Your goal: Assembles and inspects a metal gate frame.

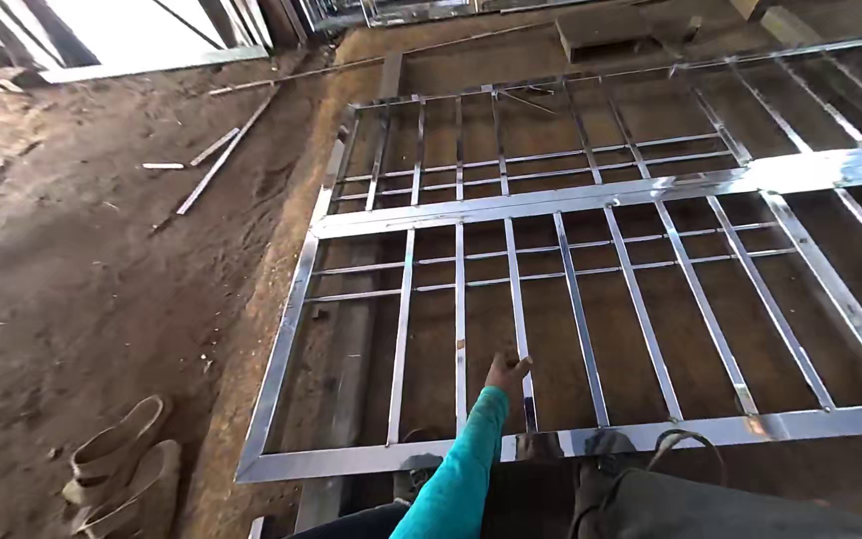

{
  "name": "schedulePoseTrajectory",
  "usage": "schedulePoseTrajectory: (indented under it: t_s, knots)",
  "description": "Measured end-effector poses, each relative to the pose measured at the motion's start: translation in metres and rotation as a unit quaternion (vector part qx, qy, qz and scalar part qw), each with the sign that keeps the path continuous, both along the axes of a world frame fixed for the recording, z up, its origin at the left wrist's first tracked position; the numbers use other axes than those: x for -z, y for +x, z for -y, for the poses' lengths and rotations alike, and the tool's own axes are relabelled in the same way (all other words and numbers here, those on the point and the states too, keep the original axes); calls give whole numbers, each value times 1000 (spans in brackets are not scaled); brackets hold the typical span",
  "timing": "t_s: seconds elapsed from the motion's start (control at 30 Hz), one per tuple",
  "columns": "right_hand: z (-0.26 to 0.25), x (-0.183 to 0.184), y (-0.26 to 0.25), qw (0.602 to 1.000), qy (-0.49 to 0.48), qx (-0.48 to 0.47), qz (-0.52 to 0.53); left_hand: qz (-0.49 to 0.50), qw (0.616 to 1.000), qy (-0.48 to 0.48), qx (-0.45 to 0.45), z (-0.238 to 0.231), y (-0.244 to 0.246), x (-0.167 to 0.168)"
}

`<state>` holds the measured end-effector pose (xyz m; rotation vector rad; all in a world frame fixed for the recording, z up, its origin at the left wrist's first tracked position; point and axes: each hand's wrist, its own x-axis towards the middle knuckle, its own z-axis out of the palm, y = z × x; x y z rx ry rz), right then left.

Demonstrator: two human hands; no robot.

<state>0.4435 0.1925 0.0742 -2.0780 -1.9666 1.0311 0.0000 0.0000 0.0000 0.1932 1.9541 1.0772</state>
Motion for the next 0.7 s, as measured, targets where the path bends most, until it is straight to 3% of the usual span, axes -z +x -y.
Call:
schedulePoseTrajectory:
  t_s: [0.03,0.07,0.1,0.17,0.27,0.37,0.47,0.53,0.63,0.7]
  knots:
    - [10,31,-9,979,171,-55,-97,74,996,29,-29,-3,1,9]
    - [16,45,-27,945,261,-110,-161,128,989,50,-52,-5,1,14]
    - [25,46,-50,927,283,-137,-207,173,979,71,-80,-4,2,17]
    - [38,47,-95,906,270,-154,-288,246,955,97,-134,-4,6,15]
    - [58,38,-151,902,155,-188,-357,284,937,109,-172,-12,9,18]
    - [67,54,-175,900,126,-265,-321,305,930,122,-167,-19,8,22]
    - [68,78,-193,884,231,-349,-210,357,910,163,-135,-14,7,30]
    - [67,97,-209,868,286,-365,-179,388,892,195,-124,-14,3,34]
    - [72,111,-217,870,286,-368,-163,416,873,219,-130,-15,3,41]
    - [70,109,-220,879,276,-354,-162,400,881,202,-153,-19,5,39]
